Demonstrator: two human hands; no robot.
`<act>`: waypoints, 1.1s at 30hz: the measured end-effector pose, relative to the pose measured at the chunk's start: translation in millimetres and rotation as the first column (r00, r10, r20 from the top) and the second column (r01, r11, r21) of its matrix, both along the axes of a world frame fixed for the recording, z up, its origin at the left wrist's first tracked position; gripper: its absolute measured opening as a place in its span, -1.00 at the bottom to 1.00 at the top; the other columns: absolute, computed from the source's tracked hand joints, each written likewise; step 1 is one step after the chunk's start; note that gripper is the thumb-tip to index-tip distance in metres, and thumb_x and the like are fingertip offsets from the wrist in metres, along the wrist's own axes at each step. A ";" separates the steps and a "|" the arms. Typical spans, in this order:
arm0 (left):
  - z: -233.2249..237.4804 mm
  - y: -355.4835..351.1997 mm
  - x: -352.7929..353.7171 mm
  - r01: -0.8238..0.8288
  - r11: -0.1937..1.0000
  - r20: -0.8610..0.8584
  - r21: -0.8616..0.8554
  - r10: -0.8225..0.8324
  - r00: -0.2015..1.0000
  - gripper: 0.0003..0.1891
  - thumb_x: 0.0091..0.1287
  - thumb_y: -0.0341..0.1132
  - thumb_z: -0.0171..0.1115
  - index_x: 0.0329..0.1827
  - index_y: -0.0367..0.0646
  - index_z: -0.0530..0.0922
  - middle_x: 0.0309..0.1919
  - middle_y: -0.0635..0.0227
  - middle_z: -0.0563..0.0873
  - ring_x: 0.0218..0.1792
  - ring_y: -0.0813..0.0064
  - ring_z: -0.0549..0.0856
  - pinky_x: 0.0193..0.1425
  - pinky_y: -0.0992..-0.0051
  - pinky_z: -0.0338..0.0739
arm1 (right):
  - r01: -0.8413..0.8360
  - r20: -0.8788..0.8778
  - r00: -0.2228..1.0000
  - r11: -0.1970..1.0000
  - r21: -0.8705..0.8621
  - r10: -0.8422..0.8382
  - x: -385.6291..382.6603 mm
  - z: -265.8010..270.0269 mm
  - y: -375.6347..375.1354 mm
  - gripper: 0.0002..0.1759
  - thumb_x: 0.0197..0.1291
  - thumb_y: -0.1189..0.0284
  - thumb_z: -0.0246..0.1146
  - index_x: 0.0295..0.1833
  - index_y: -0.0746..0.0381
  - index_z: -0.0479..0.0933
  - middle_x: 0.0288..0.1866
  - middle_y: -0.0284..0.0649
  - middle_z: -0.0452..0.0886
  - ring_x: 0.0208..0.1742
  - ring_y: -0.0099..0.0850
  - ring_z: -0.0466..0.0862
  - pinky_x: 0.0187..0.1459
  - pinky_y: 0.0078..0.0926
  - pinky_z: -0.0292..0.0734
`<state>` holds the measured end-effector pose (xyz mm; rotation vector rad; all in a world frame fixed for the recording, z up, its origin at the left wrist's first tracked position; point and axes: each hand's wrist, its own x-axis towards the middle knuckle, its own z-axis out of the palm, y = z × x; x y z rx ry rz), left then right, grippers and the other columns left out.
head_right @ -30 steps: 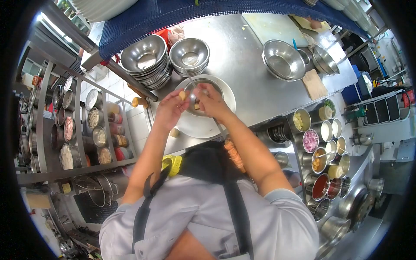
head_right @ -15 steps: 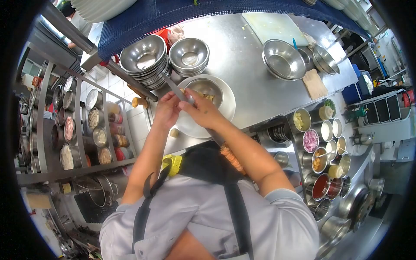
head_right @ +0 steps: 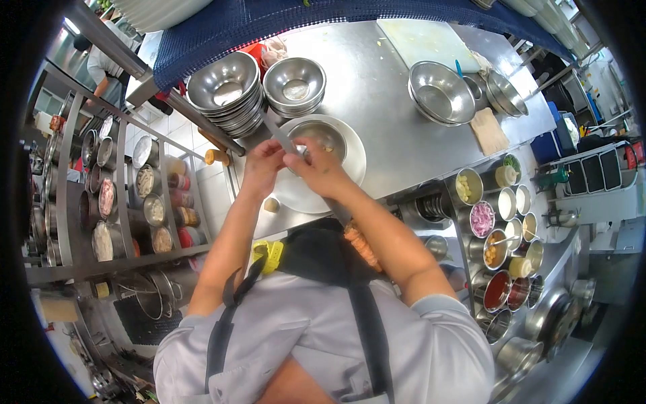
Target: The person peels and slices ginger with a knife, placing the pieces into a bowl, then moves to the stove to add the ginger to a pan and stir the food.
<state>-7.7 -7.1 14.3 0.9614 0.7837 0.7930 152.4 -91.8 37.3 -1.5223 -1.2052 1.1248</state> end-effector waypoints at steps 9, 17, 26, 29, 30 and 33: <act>7.7 18.5 -42.1 -0.045 0.987 -0.238 0.156 0.082 0.968 -0.67 0.30 -0.51 0.40 0.13 -0.31 0.66 -0.15 0.35 0.78 -0.16 0.59 0.71 0.02 0.55 0.60 | 0.160 -0.295 0.933 0.973 -0.169 -0.205 15.0 16.1 -2.9 -0.35 0.46 0.02 0.26 0.52 0.09 0.41 -0.40 -0.42 0.52 -0.47 -0.69 0.41 -0.47 -0.66 0.29; -31.7 36.1 -104.7 0.266 0.869 -0.762 0.418 0.175 0.623 -0.75 0.18 -0.36 0.43 -0.13 -0.32 0.76 -0.33 0.16 0.83 -0.30 0.40 0.80 -0.11 0.43 0.67 | 0.090 -0.400 0.899 0.969 -0.228 -0.178 19.6 -2.9 0.1 -0.41 0.53 0.02 0.16 0.49 0.13 0.46 -0.35 -0.36 0.56 -0.69 -0.68 0.28 -0.67 -0.67 0.11; -35.3 -17.9 -101.7 0.502 0.752 -0.859 0.428 0.165 0.485 -0.82 0.11 -0.37 0.37 -0.22 -0.17 0.76 -0.33 0.14 0.79 -0.28 0.17 0.78 -0.11 0.28 0.67 | 0.086 -0.474 0.833 0.913 -0.399 -0.286 27.3 -8.1 13.3 -0.52 0.59 0.06 0.03 0.34 0.19 0.47 -0.40 -0.17 0.64 -0.76 -0.59 0.34 -0.74 -0.60 0.16; -35.0 -15.7 -108.6 0.434 0.803 -0.830 0.408 0.128 0.543 -0.78 0.12 -0.34 0.39 -0.17 -0.14 0.76 -0.28 0.11 0.79 -0.23 0.11 0.77 -0.09 0.22 0.66 | 0.074 -0.541 0.771 0.891 -0.448 -0.336 35.4 -29.5 19.2 -0.53 0.59 0.04 0.01 0.27 0.19 0.45 -0.37 -0.10 0.67 -0.77 -0.57 0.37 -0.77 -0.58 0.19; -37.0 -13.6 -113.0 0.391 0.821 -0.806 0.417 0.136 0.575 -0.78 0.13 -0.33 0.39 -0.16 -0.14 0.76 -0.28 0.11 0.79 -0.22 0.10 0.77 -0.09 0.22 0.66 | 0.073 -0.566 0.751 0.894 -0.441 -0.340 34.6 -24.0 18.3 -0.51 0.58 0.01 0.02 0.29 0.19 0.44 -0.38 -0.10 0.66 -0.77 -0.58 0.37 -0.76 -0.58 0.19; -44.4 -6.7 -123.2 0.363 0.745 -0.797 0.560 0.367 0.479 -0.78 0.18 -0.31 0.40 -0.14 -0.16 0.76 -0.29 0.14 0.79 -0.23 0.10 0.77 -0.10 0.21 0.66 | 0.042 -0.632 0.712 0.918 -0.394 -0.304 30.9 -8.4 12.7 -0.42 0.54 -0.06 0.04 0.33 0.19 0.42 -0.39 -0.13 0.65 -0.76 -0.59 0.35 -0.73 -0.59 0.19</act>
